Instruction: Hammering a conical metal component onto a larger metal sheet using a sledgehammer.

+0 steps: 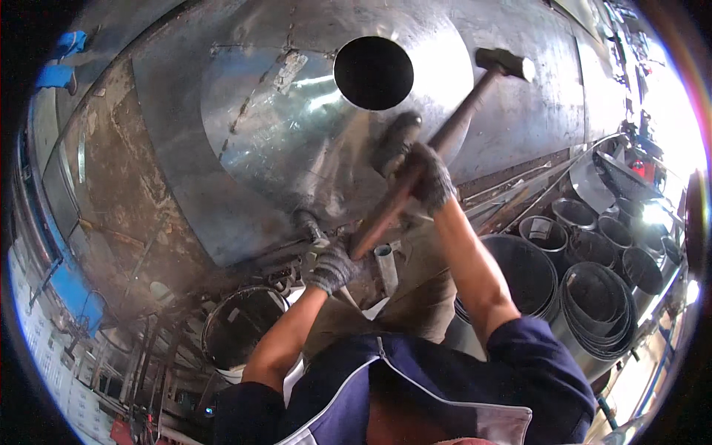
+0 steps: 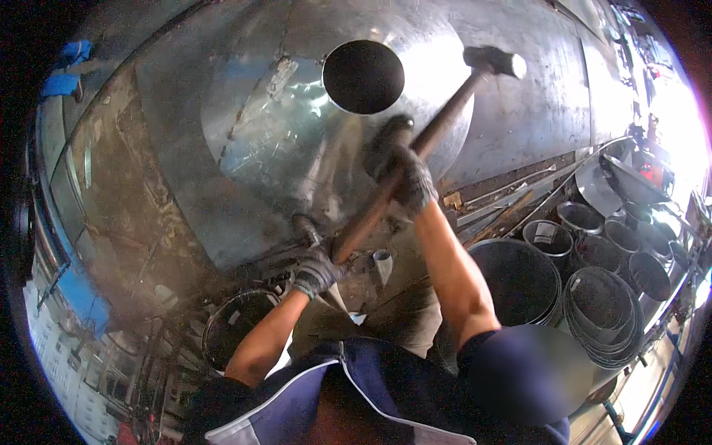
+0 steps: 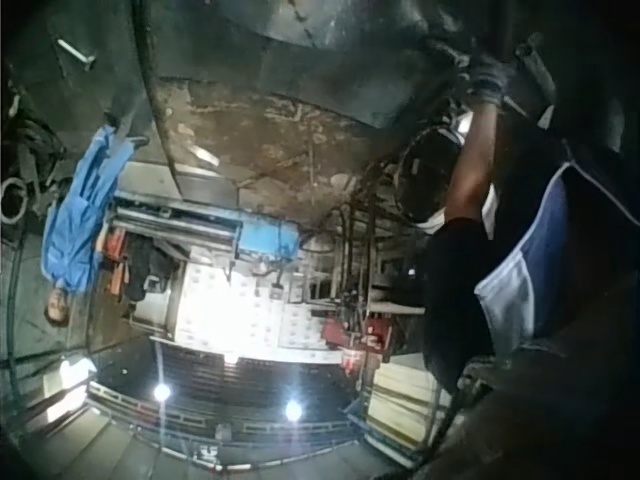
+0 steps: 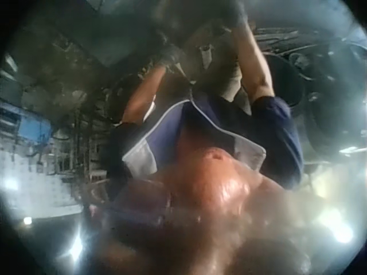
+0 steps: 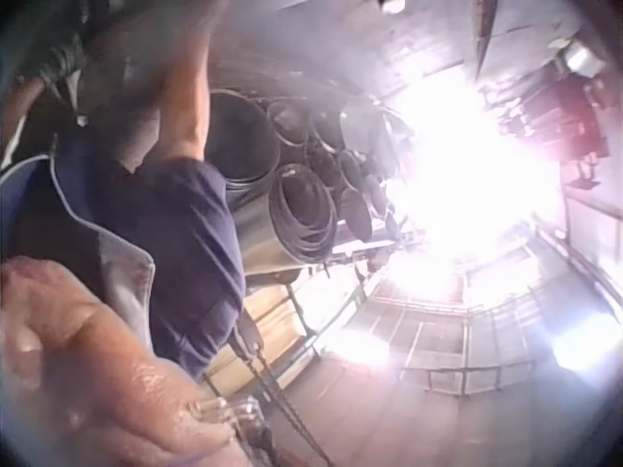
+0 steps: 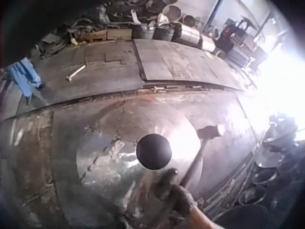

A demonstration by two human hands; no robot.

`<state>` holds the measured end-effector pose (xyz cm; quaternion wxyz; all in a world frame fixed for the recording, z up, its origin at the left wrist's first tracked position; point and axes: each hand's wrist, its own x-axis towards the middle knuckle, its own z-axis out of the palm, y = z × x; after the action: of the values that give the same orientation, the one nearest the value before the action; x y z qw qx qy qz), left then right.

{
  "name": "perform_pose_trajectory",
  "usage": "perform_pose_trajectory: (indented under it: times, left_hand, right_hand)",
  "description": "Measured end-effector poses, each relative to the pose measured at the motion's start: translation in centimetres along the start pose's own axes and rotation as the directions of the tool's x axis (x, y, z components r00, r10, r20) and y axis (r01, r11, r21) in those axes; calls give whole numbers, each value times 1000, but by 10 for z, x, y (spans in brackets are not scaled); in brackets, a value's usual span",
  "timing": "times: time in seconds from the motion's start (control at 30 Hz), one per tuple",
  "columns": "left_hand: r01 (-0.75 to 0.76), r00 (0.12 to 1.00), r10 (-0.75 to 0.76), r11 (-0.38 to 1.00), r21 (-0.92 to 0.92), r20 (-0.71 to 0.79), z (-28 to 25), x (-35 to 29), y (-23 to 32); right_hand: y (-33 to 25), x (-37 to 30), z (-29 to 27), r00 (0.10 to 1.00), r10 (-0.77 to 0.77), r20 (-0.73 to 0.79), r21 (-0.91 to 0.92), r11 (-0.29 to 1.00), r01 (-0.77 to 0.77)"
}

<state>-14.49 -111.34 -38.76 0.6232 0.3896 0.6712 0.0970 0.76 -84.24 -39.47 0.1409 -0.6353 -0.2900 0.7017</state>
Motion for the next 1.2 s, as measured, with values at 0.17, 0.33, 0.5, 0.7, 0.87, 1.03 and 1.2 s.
perform_pose_trajectory:
  times: [0.17, 0.33, 0.5, 0.7, 0.87, 1.03, 1.2]
  left_hand:
    - [-34, 990, 61, 980, 198, -129, -63, 112, 11]
    - [8, 549, -161, 982, -188, -820, -177, 398, 25]
    - [395, 330, -87, 917, 54, -940, -167, 490, -11]
    - [270, 337, -37, 961, 59, -941, -174, 485, -6]
    - [234, 317, -6, 970, 72, -949, -169, 483, -5]
    - [-37, 532, 0, 999, -24, -847, -171, 458, -10]
    - [40, 921, 266, -791, 611, 285, -62, 327, -107]
  right_hand:
    - [-32, 18, 9, 844, -14, -536, 246, 954, 172]
    - [-3, 51, -16, 783, -245, -571, 66, 938, 342]
    - [86, 11, -145, 942, 105, -318, 202, 978, -40]
    - [119, 47, -213, 863, 489, -129, 291, 850, -438]
    - [160, 38, -293, 855, 474, -211, -62, 866, -496]
    - [243, -4, -420, 842, 505, -187, -669, 562, -486]
    - [350, -81, -453, 682, 720, -125, -381, 600, -703]
